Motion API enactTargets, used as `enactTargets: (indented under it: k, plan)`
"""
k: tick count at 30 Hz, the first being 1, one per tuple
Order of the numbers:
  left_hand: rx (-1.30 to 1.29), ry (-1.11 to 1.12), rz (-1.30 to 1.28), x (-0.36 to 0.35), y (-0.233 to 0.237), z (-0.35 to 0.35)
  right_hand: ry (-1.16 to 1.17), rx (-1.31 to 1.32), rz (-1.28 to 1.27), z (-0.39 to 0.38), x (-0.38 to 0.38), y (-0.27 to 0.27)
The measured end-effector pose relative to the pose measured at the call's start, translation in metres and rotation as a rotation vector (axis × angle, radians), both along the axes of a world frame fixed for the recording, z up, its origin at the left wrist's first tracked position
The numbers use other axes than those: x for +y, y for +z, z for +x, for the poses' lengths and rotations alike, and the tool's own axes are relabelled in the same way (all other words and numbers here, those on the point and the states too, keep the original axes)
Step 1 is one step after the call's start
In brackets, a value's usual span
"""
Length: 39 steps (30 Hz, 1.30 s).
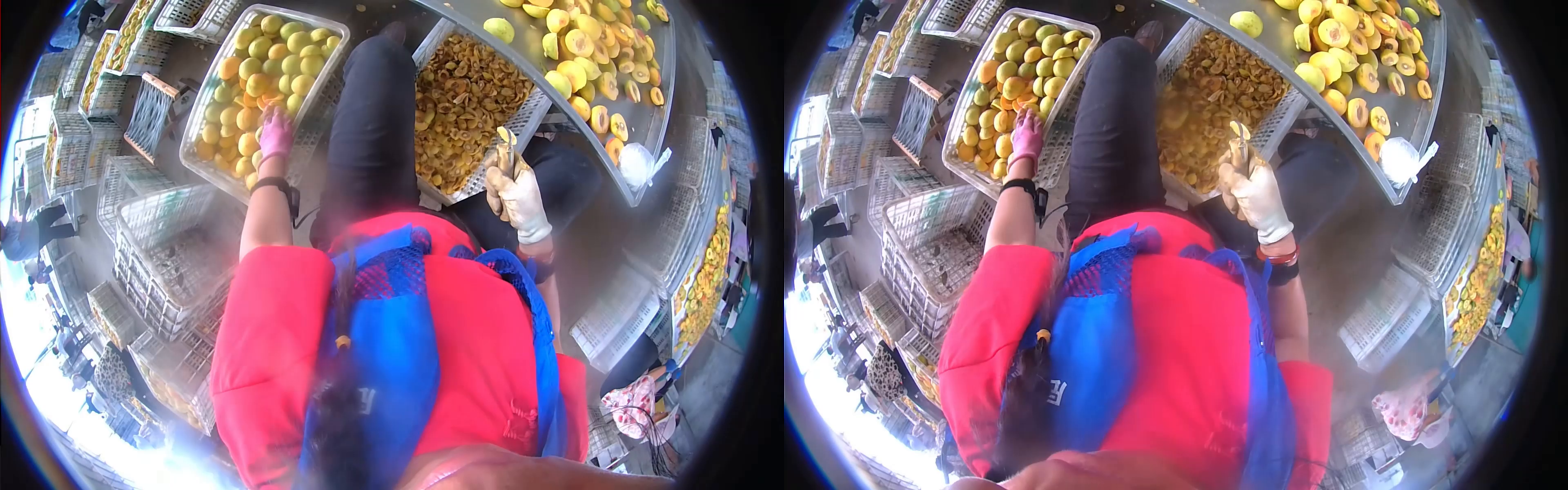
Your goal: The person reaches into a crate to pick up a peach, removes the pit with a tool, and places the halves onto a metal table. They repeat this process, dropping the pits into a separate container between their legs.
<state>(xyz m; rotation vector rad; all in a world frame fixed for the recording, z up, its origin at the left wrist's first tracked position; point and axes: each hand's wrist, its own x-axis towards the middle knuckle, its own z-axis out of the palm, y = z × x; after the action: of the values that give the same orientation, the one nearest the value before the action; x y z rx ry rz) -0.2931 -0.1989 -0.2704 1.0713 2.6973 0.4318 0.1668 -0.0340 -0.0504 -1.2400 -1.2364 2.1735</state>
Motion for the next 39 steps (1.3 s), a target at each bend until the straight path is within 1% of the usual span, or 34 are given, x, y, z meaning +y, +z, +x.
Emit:
enactTargets:
  k: [2, 3, 6, 9, 11, 12, 13, 15, 16, 17, 19, 20, 21, 23, 24, 25, 27, 28, 31, 32, 35, 36, 38, 39]
  plan:
    - [0.027, -0.069, 0.093, -0.011, 0.006, 0.008, -0.011, -0.007, 0.008, -0.002, 0.001, 0.003]
    - [0.054, -0.069, 0.082, -0.01, 0.01, 0.011, -0.017, -0.013, 0.01, -0.002, 0.0, 0.004]
    - [0.167, -0.072, 0.075, -0.005, 0.002, 0.01, 0.0, -0.026, -0.031, -0.003, 0.002, 0.003]
    - [0.154, 0.01, -0.084, 0.003, -0.005, 0.004, -0.046, -0.03, -0.007, -0.007, -0.001, -0.001]
    - [0.137, -0.011, -0.235, 0.021, 0.035, 0.014, -0.032, -0.025, 0.01, -0.006, 0.002, -0.008]
    - [0.233, 0.013, -0.284, 0.034, 0.049, 0.019, -0.047, -0.006, 0.003, -0.005, 0.003, -0.006]
    - [0.249, 0.059, -0.126, 0.051, 0.062, 0.024, -0.06, 0.013, -0.006, -0.004, 0.003, -0.004]
    - [0.373, -0.07, 0.255, 0.094, 0.102, 0.038, -0.074, -0.019, 0.005, 0.0, 0.007, -0.006]
    - [0.352, -0.151, 0.394, 0.12, 0.129, 0.053, -0.074, -0.037, 0.008, 0.001, 0.008, -0.008]
    - [0.33, -0.228, 0.532, 0.149, 0.161, 0.072, -0.118, -0.104, 0.197, 0.0, 0.008, -0.009]
    - [-0.155, -0.257, 0.569, 0.201, 0.226, 0.125, -0.198, -0.239, 0.572, -0.007, 0.007, -0.014]
    - [-0.094, -0.374, 0.47, 0.227, 0.234, 0.139, -0.25, -0.332, 1.04, -0.008, 0.012, -0.03]
    - [-0.031, -0.487, 0.37, 0.256, 0.237, 0.15, -0.232, -0.378, 0.971, -0.009, 0.014, -0.036]
    - [-0.001, -0.612, 0.18, 0.308, 0.236, 0.188, -0.199, -0.468, 0.828, -0.009, 0.017, -0.049]
    - [-0.002, -0.64, 0.043, 0.332, 0.231, 0.206, -0.068, -0.597, 0.795, 0.004, 0.021, -0.113]
    - [0.0, -0.668, -0.091, 0.352, 0.226, 0.222, 0.005, -0.557, 0.768, 0.002, 0.019, -0.088]
    - [-0.001, -0.685, -0.217, 0.373, 0.215, 0.243, -0.014, -0.569, 0.838, 0.008, 0.008, -0.1]
    - [-0.004, -0.692, -0.283, 0.381, 0.211, 0.253, 0.005, -0.537, 0.875, 0.01, 0.007, -0.096]
    - [-0.105, -0.74, -0.4, 0.406, 0.203, 0.254, 0.007, -0.511, 0.634, 0.016, 0.004, -0.059]
    - [-0.082, -0.765, -0.294, 0.402, 0.202, 0.254, -0.074, -0.487, 0.646, 0.018, 0.003, -0.055]
    - [-0.616, -0.741, 0.167, 0.377, 0.199, 0.242, -0.167, -0.429, 0.621, 0.021, 0.008, -0.038]
    - [-0.897, -0.779, 0.263, 0.368, 0.2, 0.237, -0.207, -0.415, 0.695, 0.022, 0.01, -0.041]
    - [-1.466, -0.801, 0.454, 0.342, 0.211, 0.228, -0.267, -0.353, 0.753, 0.017, 0.012, -0.023]
    - [-1.58, -0.781, 0.467, 0.326, 0.218, 0.227, -0.293, -0.319, 0.785, 0.013, 0.015, -0.009]
